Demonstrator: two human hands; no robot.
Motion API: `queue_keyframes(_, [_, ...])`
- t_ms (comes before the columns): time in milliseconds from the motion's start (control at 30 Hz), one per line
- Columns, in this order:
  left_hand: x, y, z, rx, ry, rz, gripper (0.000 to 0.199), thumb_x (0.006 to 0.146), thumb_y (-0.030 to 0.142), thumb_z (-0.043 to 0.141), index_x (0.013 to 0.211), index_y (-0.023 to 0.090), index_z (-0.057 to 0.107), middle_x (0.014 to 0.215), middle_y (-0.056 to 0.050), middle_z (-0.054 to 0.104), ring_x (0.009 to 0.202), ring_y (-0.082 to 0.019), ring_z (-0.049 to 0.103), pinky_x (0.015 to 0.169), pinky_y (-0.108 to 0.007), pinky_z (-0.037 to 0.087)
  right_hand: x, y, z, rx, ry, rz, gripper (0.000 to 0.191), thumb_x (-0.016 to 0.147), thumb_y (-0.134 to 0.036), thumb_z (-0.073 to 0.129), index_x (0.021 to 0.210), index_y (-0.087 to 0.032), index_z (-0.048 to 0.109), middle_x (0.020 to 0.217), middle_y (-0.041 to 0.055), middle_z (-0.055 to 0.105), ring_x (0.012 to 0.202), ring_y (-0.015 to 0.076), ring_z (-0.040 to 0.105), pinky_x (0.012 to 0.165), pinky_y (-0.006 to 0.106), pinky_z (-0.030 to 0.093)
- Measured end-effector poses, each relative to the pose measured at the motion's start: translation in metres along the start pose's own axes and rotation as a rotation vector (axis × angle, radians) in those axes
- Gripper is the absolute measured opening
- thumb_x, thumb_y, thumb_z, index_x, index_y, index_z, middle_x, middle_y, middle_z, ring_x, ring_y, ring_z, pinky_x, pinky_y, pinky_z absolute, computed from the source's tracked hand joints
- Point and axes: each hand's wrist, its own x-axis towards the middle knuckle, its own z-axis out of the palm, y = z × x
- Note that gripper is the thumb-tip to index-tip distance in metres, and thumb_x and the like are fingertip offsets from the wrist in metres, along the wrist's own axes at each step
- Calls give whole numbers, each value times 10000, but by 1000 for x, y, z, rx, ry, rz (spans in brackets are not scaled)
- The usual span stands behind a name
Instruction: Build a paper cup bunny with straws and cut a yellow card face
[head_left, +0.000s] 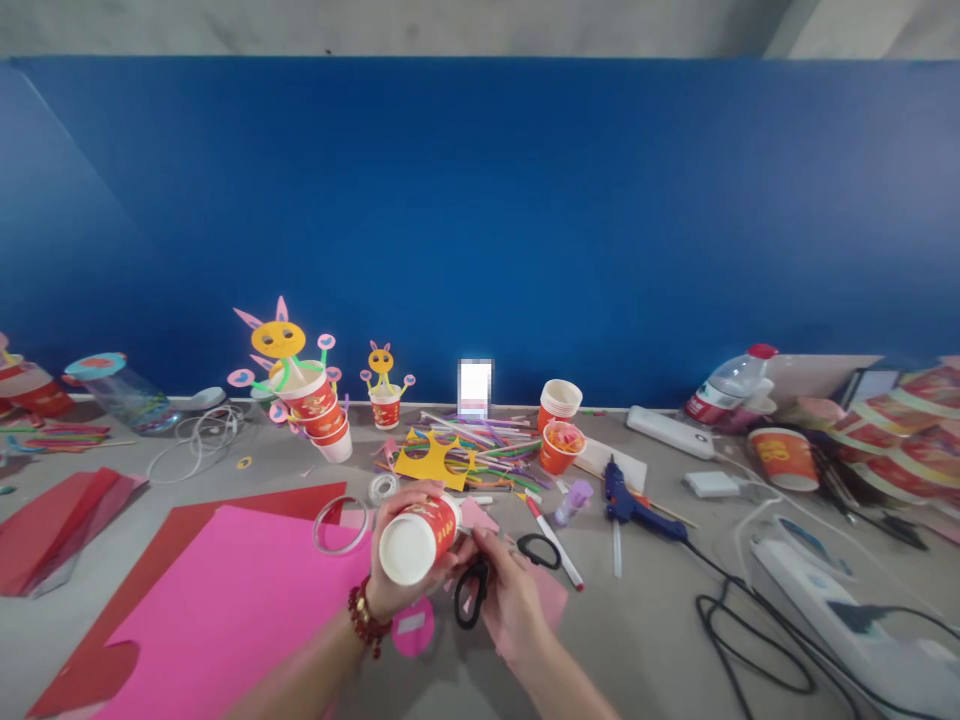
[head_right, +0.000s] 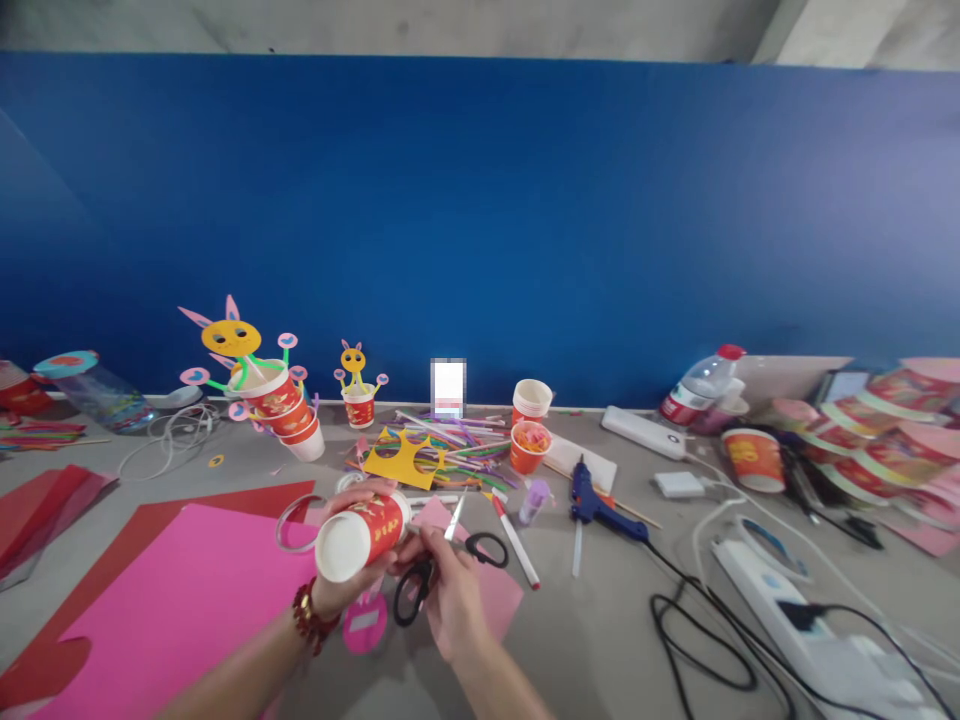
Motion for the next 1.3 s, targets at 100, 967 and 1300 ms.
queue_keyframes(100, [2, 3, 2, 24, -10, 11, 555, 728, 354, 808, 1165, 253, 481, 1094, -84, 668, 1033, -285, 675, 897, -489, 570, -1, 0, 2, 20, 14, 7, 411, 684, -511, 834, 557, -132, 741, 543, 36, 677, 480, 124, 594, 484, 197, 476])
queue_keyframes(967, [50, 27, -32, 173, -645, -498, 279, 804, 357, 726, 988, 191, 600, 903, -20, 621, 831, -186, 591, 776, -288, 499, -1, -41, -15, -1125, -274, -808, 267, 990, -242, 516, 786, -245, 687, 990, 90, 736, 1042, 269, 678, 886, 364, 507])
queue_keyframes(1300, [36, 21, -15, 163, -496, -398, 109, 886, 280, 632, 863, 193, 571, 918, -52, 683, 856, -197, 641, 753, -291, 494, -1, -33, -17, -997, 14, -733, 107, 910, -299, 640, 821, -242, 629, 771, 25, 645, 714, 199, 608, 679, 295, 501])
